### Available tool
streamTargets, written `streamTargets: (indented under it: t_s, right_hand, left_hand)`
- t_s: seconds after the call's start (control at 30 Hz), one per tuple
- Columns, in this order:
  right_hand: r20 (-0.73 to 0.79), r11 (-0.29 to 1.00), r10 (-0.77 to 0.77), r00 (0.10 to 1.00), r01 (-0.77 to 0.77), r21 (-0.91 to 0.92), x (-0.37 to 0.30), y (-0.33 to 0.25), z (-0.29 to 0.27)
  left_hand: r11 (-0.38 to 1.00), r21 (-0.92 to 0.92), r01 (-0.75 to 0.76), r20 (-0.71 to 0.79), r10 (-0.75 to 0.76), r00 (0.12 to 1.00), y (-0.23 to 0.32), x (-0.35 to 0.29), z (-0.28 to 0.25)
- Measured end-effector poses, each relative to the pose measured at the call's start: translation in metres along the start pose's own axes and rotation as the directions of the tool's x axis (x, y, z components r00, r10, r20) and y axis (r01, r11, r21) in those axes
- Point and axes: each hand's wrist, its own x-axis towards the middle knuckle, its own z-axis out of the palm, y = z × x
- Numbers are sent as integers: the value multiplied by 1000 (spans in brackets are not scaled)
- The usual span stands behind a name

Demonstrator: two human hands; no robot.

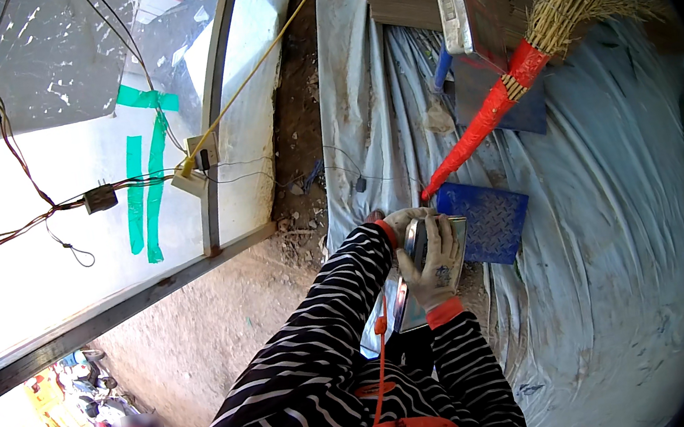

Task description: The person picks up a digital scale and a red calculator, then places them on a tarp-covered surface. They also handle a broom and a dustpan, moving them slightly while organizing the area.

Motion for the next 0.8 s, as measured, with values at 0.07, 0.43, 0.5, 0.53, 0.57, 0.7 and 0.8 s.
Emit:
streamTargets:
  t_s: [0.07,0.43,0.5,0.53,0.57,0.7,0.8]
  right_hand:
    - [-9,997,30,1000,-30,-66,7,-4,9]
    - [-20,993,1,1000,-4,-119,17,14,21]
    - [-15,997,-27,1000,26,-72,21,3,28]
    - [-16,997,-23,1000,22,-71,20,5,29]
    - [-16,997,-21,1000,20,-71,20,7,30]
    - [5,998,-1,1000,2,-67,18,15,30]
    - [-17,999,-4,1000,3,-43,17,13,36]
  left_hand:
    - [980,196,-44,22,40,999,7,6,-18]
    - [971,195,-140,303,76,950,8,1,-26]
    - [998,31,-63,324,49,945,-3,8,-51]
    - [999,-12,-38,332,40,942,-8,11,-50]
    - [998,-55,-13,341,31,940,-11,14,-49]
    - [996,15,-86,253,79,964,-16,19,-44]
    - [976,172,-134,187,101,977,-15,25,-57]
